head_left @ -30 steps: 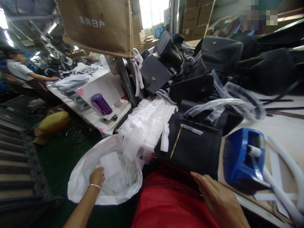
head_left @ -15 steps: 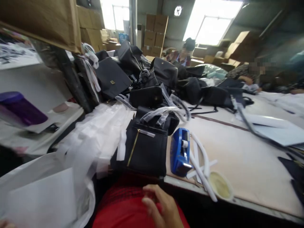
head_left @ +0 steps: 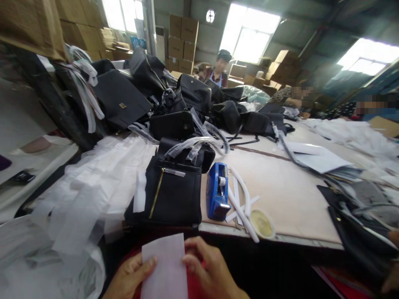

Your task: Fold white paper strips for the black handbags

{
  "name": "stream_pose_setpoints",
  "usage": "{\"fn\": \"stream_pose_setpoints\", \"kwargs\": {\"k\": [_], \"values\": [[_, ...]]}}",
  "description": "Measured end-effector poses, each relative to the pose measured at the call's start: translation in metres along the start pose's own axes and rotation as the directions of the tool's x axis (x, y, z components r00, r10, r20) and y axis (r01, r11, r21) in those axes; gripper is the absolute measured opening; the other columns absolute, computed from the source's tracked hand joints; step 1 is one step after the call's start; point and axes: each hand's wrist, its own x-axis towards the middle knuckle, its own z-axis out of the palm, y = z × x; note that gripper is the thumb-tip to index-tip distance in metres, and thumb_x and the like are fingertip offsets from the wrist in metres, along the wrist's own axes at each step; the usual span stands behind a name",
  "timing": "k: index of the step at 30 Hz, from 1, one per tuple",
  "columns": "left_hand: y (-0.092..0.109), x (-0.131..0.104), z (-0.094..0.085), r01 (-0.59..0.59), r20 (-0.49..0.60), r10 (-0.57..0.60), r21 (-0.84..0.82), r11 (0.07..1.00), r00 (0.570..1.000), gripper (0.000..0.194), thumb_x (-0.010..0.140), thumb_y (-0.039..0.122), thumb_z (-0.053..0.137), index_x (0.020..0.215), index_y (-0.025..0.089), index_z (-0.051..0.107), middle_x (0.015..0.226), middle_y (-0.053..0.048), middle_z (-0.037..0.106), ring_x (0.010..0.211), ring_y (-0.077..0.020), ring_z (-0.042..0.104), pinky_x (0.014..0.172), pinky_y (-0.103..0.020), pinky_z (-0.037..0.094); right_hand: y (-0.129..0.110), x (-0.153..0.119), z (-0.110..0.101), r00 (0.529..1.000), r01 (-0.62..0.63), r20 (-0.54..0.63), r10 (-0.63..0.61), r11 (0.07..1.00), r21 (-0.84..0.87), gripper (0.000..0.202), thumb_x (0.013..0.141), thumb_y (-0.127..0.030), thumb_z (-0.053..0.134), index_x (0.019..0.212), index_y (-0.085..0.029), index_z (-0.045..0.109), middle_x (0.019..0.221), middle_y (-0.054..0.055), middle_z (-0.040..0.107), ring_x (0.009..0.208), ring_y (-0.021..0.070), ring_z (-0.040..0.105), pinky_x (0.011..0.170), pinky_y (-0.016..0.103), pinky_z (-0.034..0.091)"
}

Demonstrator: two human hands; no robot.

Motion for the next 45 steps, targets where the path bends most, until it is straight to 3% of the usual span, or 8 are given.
{"fn": "stream_pose_setpoints", "kwargs": {"k": [3,9,14,18,24,28,39,45], "values": [[0.015,0.002,-0.001,-0.016,-0.092,0.016,-0.005,1.000,0.996,0.056,0.067,0.037,0.082,0.115,0.013,0.066,0.094,-0.012,0.077,0.083,-0.0319,0.072,0.070,-0.040,0.060,0.033,0.001,-0.017,0.953,0.125,-0.200,-0.227,0.897,-0.424,0.042,0.095,-0.010,0.040,0.134,-0.022,0.049,0.115,0.012,0.064,0.102,0.0236,0.063,0.087,0.036,0.053],[0.047,0.009,-0.006,-0.140,-0.114,0.148,0.076,0.987,0.982,0.065,0.072,0.037,0.079,0.129,0.016,0.056,0.100,-0.009,0.076,0.088,-0.0284,0.071,0.071,-0.033,0.060,0.059,0.021,-0.006,0.854,0.412,0.076,-0.514,0.580,-0.703,0.048,0.092,-0.006,0.045,0.133,-0.028,0.054,0.130,0.013,0.057,0.107,0.0263,0.060,0.086,0.041,0.055],[0.074,0.025,0.000,-0.376,-0.054,0.440,0.433,0.819,0.896,0.051,0.081,0.045,0.068,0.123,0.017,0.061,0.104,-0.006,0.075,0.096,-0.0269,0.068,0.074,-0.027,0.056,0.037,0.041,-0.008,0.877,0.388,-0.068,-0.476,0.784,-0.484,0.029,0.090,-0.010,0.052,0.115,-0.022,0.063,0.114,0.012,0.065,0.099,0.0216,0.063,0.080,0.032,0.056],[0.092,0.040,0.029,-0.502,0.061,0.564,0.541,0.675,0.824,0.047,0.086,0.047,0.061,0.124,0.018,0.061,0.115,-0.005,0.072,0.105,-0.0257,0.064,0.088,-0.027,0.051,0.015,0.056,-0.018,0.900,0.398,-0.103,-0.424,0.895,-0.202,0.027,0.089,-0.008,0.049,0.110,-0.022,0.061,0.087,0.003,0.070,0.081,0.0158,0.066,0.074,0.025,0.053],[0.083,0.066,0.073,-0.469,0.321,0.370,0.333,0.818,0.872,0.045,0.091,0.039,0.055,0.129,0.015,0.057,0.112,-0.009,0.072,0.094,-0.0255,0.068,0.079,-0.032,0.054,-0.001,0.069,-0.014,0.974,0.094,-0.212,-0.076,0.993,0.076,0.017,0.091,-0.018,0.051,0.106,-0.023,0.058,0.084,0.000,0.068,0.075,0.0155,0.067,0.069,0.022,0.051],[0.078,0.073,0.085,-0.365,0.403,0.254,0.227,0.903,0.879,0.042,0.090,0.033,0.058,0.128,0.014,0.059,0.107,-0.011,0.073,0.090,-0.0241,0.068,0.076,-0.030,0.053,-0.001,0.069,-0.012,0.960,-0.070,-0.254,0.119,0.979,0.193,0.025,0.094,-0.035,0.050,0.115,-0.021,0.052,0.068,-0.002,0.062,0.058,0.0161,0.062,0.052,0.022,0.046],[0.066,0.073,0.102,-0.238,0.488,0.174,0.073,0.968,0.856,0.043,0.076,0.033,0.076,0.114,0.014,0.071,0.099,-0.013,0.075,0.090,-0.0295,0.069,0.085,-0.039,0.052,-0.026,0.077,-0.037,0.828,-0.169,-0.543,0.138,0.986,-0.007,0.025,0.087,-0.039,0.061,0.106,-0.022,0.059,0.079,0.001,0.067,0.068,0.0184,0.063,0.065,0.026,0.046],[0.056,0.089,0.103,-0.277,0.544,0.199,0.064,0.959,0.815,0.042,0.074,0.037,0.078,0.108,0.014,0.074,0.093,-0.014,0.076,0.096,-0.0339,0.068,0.089,-0.047,0.051,-0.030,0.084,-0.053,0.892,0.026,-0.450,0.034,0.992,0.126,0.009,0.090,-0.027,0.057,0.089,-0.021,0.063,0.083,0.001,0.066,0.079,0.0167,0.063,0.072,0.023,0.047]]}}
